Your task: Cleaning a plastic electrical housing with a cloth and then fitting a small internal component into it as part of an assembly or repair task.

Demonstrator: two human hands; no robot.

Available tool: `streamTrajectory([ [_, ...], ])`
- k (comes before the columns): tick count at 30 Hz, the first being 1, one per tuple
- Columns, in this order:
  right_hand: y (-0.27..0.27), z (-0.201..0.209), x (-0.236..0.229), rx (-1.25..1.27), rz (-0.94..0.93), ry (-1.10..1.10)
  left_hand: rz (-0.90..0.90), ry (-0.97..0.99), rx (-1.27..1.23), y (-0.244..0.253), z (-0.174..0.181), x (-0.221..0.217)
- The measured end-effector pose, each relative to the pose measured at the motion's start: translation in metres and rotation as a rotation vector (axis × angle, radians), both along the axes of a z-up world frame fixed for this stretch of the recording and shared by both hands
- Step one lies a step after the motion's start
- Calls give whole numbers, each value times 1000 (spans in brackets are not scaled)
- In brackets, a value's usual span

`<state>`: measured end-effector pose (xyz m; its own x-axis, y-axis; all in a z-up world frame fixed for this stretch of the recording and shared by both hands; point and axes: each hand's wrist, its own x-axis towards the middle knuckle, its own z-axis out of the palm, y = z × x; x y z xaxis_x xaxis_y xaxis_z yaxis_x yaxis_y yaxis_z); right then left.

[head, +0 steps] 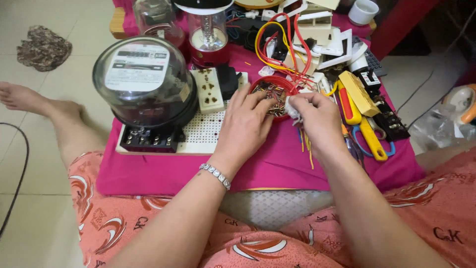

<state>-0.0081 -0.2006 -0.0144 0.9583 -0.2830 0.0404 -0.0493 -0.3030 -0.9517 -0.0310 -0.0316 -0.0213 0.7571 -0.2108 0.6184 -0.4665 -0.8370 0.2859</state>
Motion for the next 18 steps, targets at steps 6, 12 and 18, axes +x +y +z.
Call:
streamTrajectory([
  [6,2,16,-5,417,-73,-29,-13,38,-59,-29,1,35],
  [12,4,26,-5,489,-170,-48,-34,93,-90,-63,21,71],
  [18,-11,26,11,593,-214,-60,-119,46,48,-80,38,113],
])
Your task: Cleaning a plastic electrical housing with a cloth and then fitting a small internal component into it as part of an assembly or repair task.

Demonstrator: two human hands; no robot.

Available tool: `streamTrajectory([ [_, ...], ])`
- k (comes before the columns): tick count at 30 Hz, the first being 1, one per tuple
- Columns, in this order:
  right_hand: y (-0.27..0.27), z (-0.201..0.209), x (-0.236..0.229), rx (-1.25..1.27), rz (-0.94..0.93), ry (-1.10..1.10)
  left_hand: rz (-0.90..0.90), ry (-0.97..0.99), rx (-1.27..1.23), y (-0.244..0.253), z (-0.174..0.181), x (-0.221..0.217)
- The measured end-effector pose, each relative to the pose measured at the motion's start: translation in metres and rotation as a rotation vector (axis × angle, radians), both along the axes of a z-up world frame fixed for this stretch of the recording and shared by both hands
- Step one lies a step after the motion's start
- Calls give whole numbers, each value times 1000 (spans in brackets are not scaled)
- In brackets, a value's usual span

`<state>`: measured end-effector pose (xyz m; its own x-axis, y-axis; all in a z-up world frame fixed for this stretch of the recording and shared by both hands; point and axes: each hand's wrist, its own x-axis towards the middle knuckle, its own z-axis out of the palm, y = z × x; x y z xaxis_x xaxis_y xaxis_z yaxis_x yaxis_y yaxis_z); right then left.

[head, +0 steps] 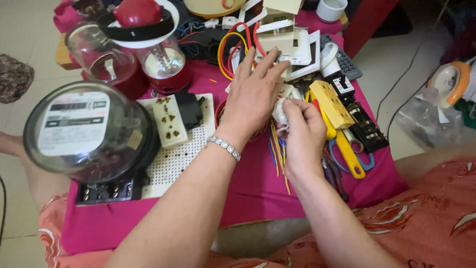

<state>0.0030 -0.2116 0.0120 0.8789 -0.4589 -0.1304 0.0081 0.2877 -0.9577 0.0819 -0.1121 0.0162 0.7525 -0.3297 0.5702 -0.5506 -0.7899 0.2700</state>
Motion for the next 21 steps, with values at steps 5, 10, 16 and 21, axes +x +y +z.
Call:
streamTrajectory([
  [5,2,1,2,-6,-12,40,68,-61,0,3,8,8],
  [10,7,8,2,-9,-9,97,313,-161,-22,10,2,15],
  [16,5,8,4,-10,-13,107,264,-86,-55,2,2,27],
  [21,2,0,3,30,-28,82,239,-327,-124,6,8,14],
])
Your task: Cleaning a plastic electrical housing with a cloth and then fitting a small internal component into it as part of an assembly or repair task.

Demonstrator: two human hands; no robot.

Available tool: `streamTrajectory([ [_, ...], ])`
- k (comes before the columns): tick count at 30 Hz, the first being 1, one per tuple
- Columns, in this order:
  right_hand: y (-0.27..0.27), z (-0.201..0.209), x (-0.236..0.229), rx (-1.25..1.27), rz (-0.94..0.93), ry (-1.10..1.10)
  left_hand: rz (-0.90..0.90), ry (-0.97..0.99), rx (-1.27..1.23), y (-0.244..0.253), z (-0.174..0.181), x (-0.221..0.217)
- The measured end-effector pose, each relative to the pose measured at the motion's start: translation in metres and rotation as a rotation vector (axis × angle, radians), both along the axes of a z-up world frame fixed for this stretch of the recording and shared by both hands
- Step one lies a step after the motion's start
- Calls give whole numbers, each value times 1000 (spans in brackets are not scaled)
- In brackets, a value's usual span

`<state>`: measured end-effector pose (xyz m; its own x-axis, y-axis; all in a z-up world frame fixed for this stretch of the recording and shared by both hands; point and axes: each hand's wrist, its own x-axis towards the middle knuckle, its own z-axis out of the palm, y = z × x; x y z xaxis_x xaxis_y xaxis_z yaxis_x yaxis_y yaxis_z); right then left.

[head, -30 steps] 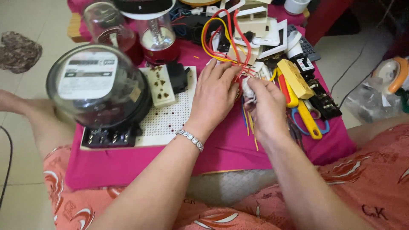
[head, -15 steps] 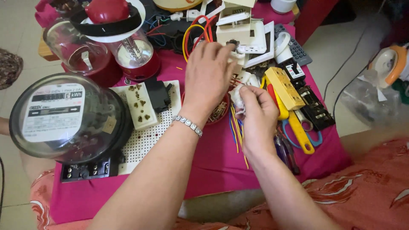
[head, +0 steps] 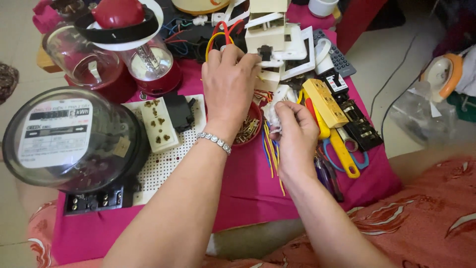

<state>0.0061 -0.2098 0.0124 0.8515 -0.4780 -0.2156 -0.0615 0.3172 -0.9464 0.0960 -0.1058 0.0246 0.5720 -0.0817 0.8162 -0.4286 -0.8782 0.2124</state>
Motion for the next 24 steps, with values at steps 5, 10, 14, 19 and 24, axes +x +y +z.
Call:
streamTrajectory([
  [5,1,-2,-2,-10,9,-25,-30,21,-139,10,20,-9],
  [10,-3,-1,-3,-9,24,-44,-188,142,-507,24,36,-33],
  [14,3,-4,-3,-23,-14,-110,-312,606,-1272,40,25,-56],
  [19,8,-5,-5,-186,-66,-165,-462,926,-1772,61,8,-98],
  [24,7,-4,-10,-458,-52,-331,-623,1068,-2021,71,5,-139],
])
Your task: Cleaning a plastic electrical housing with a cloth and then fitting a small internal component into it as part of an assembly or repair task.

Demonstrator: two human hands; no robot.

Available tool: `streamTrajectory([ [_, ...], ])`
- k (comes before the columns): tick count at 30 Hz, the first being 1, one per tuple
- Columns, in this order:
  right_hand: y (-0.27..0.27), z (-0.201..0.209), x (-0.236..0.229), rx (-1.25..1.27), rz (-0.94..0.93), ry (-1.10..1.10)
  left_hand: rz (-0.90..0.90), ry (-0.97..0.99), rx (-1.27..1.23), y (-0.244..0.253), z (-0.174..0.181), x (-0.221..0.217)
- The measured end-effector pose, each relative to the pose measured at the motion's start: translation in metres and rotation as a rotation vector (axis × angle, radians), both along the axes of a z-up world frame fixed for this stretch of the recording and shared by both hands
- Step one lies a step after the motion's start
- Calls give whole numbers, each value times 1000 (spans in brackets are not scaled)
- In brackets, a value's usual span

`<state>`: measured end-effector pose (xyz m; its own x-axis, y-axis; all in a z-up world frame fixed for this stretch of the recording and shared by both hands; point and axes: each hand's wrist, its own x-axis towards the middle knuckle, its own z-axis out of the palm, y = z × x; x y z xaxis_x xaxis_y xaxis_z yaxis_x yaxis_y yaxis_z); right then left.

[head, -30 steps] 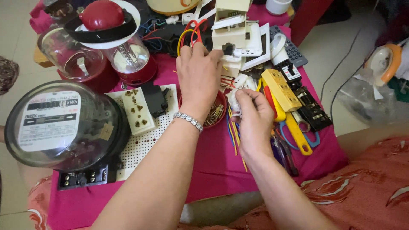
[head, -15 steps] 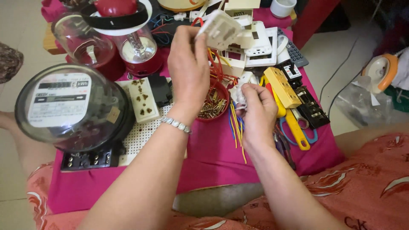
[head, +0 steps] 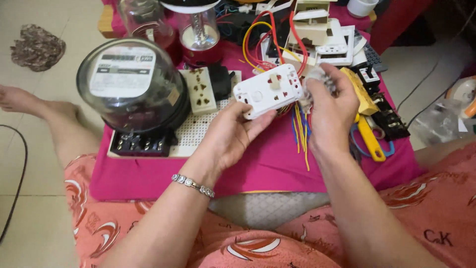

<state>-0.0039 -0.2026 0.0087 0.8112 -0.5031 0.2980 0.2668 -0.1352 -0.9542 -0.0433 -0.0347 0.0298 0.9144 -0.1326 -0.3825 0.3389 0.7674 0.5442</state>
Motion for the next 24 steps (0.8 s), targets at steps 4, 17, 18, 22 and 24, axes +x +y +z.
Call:
streamTrajectory([
  [4,14,18,-20,-186,108,-52,-96,-83,79,9,-12,-9],
  [17,32,-12,-24,-462,272,38,-131,-385,814,35,-33,-7],
  [18,40,-9,-28,-491,308,-8,-129,-458,993,38,-41,-2],
  [22,50,-8,-30,-558,399,-55,-65,-453,1223,33,-40,0],
  [24,39,-6,-27,-588,380,-105,-14,-488,1028,34,-53,4],
])
